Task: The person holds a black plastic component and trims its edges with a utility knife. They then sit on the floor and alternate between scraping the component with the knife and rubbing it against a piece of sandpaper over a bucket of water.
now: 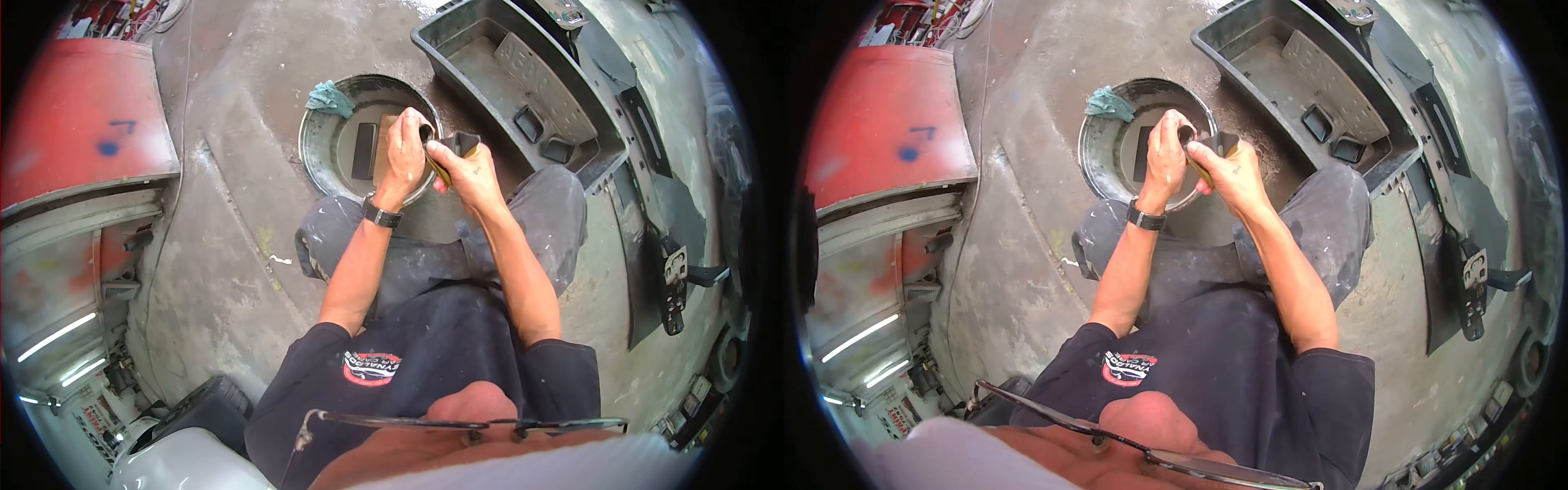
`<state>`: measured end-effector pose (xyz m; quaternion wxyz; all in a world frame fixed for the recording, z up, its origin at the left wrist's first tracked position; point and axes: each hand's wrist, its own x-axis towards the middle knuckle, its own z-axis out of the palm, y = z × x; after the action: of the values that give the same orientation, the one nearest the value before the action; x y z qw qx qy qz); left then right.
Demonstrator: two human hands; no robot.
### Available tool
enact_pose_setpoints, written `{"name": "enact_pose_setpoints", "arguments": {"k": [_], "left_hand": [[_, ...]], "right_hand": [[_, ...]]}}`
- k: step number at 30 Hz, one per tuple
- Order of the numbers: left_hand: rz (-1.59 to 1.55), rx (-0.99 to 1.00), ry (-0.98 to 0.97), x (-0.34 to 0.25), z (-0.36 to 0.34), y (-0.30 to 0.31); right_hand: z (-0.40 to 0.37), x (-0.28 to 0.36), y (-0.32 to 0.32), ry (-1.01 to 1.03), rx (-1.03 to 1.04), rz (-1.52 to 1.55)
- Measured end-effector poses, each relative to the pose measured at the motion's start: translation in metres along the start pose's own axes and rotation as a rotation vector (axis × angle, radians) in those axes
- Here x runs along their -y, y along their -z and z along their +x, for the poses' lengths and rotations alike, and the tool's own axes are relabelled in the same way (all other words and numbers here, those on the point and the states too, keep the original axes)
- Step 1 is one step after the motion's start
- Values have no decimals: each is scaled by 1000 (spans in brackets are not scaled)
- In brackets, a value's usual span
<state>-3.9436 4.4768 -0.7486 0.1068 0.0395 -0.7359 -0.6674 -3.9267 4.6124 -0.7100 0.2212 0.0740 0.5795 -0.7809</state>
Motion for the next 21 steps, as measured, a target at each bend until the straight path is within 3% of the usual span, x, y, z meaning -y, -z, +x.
{"name": "enact_pose_setpoints", "arguments": {"k": [2,6,7,10,12,16,21], "left_hand": [[-53,29,143,-2,1,4],[-196,16,242,-7,1,9],[-414,78,339,-14,0,11],[-315,41,149,-9,0,9],[-485,99,179,-11,-2,10],[-779,141,228,-18,-1,8],[-946,147,263,-16,1,7]], "right_hand": [[6,9,3,112,8,-208],[9,10,-2,174,3,-232],[9,11,-6,166,-8,-203],[6,9,-11,103,-38,-58],[7,5,-12,28,-54,117],[8,21,-16,177,-122,29],[12,32,-11,160,-133,-53]]}}
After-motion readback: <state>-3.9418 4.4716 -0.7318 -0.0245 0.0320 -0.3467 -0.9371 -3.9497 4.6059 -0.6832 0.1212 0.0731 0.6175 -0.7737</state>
